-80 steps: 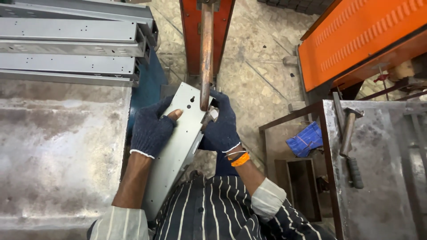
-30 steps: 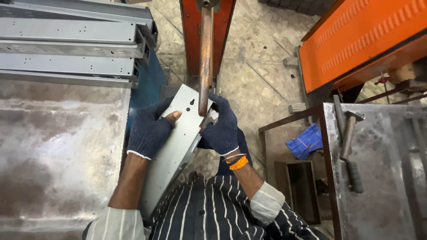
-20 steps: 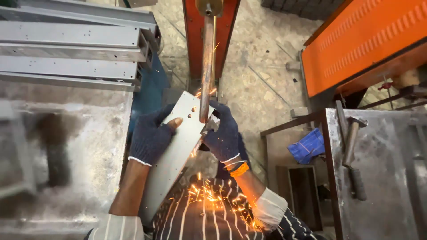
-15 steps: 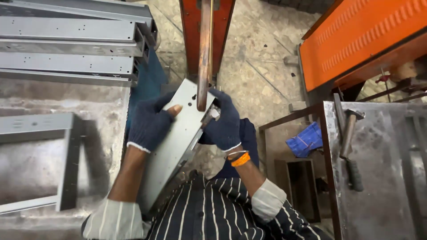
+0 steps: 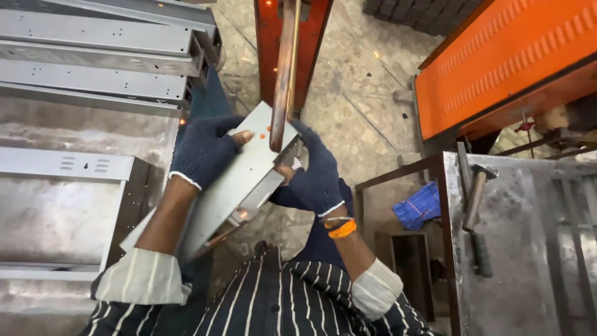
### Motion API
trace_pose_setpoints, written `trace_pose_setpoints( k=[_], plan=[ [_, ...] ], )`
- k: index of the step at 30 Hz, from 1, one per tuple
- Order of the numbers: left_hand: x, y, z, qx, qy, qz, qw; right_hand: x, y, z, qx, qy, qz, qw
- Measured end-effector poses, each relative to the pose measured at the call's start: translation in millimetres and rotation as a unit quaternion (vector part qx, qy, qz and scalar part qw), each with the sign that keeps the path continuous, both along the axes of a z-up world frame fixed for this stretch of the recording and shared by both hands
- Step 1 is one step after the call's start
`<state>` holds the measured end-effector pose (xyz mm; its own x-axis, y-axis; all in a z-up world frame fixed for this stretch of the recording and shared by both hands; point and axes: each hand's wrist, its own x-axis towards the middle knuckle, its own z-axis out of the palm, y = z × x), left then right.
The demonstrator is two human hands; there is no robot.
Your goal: Assembling and joining sheet metal components using manual techniques and a spot welder.
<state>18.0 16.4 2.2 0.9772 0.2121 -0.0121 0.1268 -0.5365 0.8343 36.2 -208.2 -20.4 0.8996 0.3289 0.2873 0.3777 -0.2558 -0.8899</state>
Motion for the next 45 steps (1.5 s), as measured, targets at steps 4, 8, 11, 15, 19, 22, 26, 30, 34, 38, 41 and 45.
trace_pose_setpoints(
  k=[4,8,11,15,19,22,26,30,34,38,41,45],
  plan=[
    [1,20,-3,0.006,0.089,0.016,0.996,-29,2,-25,-0.035,-0.077,0.007,0.996],
    [11,24,4,0.139,0.025,0.010,0.990,-41,6,-24,-0.062,-0.106,-0.015,0.992],
    [17,23,9,0.149,0.039,0.002,0.988,-39,5,-23,-0.084,-0.092,-0.018,0.992],
    [16,20,18,0.126,0.109,0.013,0.986,-45,5,-13,-0.103,-0.057,-0.022,0.993],
    [16,22,9,0.145,0.068,0.009,0.987,-44,3,-19,-0.094,-0.066,-0.029,0.993],
    [12,23,6,0.122,0.090,0.012,0.988,-47,3,-22,-0.081,-0.111,-0.003,0.991],
    [15,27,-6,0.065,0.056,-0.006,0.996,-49,2,-15,-0.103,-0.012,-0.033,0.994],
    [-1,23,-13,0.059,0.023,0.020,0.998,-56,-6,-15,-0.082,-0.104,-0.035,0.991],
    [-31,6,-2,0.002,-0.016,0.034,0.999,-65,-12,-2,-0.065,-0.126,-0.066,0.988],
    [-61,-17,19,0.015,-0.020,0.057,0.998,-73,-22,5,-0.064,-0.133,-0.110,0.983],
    [-80,-36,21,-0.003,0.014,0.078,0.997,-81,-36,-7,-0.084,-0.157,-0.114,0.977],
    [-84,-63,7,-0.031,0.025,0.103,0.994,-90,-60,-31,-0.067,-0.154,-0.123,0.978]
  ],
)
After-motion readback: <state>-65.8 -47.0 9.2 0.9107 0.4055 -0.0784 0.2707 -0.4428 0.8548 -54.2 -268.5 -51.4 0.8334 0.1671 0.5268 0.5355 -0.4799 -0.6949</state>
